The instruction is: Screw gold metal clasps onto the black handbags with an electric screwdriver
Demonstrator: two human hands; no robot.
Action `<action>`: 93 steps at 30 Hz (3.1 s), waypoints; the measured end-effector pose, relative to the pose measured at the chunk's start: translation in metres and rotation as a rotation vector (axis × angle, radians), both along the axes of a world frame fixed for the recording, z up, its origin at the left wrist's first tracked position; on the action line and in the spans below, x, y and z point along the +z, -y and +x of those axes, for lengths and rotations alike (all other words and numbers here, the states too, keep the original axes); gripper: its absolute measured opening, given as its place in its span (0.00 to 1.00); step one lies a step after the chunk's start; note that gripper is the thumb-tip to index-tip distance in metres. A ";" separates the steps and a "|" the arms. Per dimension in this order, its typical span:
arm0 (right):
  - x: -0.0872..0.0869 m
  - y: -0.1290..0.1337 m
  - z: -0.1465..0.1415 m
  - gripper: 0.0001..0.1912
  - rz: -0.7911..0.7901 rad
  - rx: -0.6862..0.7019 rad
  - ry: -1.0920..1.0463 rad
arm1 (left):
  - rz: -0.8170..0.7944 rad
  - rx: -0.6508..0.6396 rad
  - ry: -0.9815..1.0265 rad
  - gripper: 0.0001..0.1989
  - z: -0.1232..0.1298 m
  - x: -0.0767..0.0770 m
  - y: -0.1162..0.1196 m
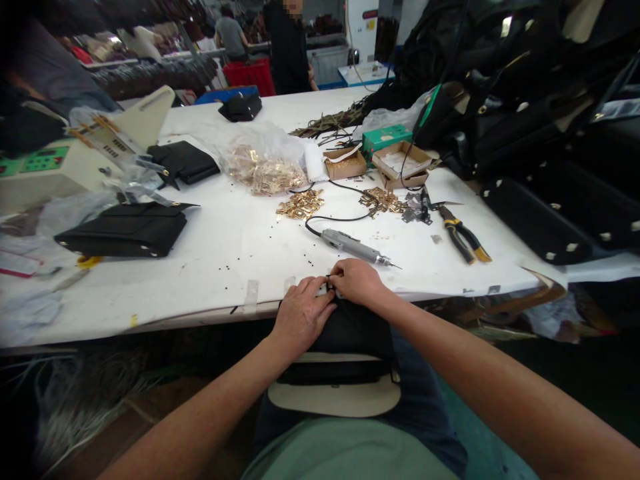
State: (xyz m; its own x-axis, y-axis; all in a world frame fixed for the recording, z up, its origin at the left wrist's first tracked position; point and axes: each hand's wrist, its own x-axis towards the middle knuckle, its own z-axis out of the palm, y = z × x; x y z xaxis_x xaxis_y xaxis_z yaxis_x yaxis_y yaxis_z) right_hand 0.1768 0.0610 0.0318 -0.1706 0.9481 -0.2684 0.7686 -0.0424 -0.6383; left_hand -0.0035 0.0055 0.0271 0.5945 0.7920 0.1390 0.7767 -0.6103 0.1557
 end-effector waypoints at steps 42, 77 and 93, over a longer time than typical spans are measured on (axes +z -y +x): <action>0.024 -0.014 0.080 0.11 0.153 -0.274 -0.328 | 0.257 -0.126 -0.059 0.17 -0.012 -0.014 -0.013; 0.033 -0.045 0.105 0.12 0.141 -0.268 -0.235 | -0.071 0.005 0.061 0.14 -0.003 0.003 0.000; -0.008 -0.005 0.008 0.07 -0.076 -0.038 -0.367 | -0.064 -0.018 -0.002 0.13 -0.002 0.010 0.003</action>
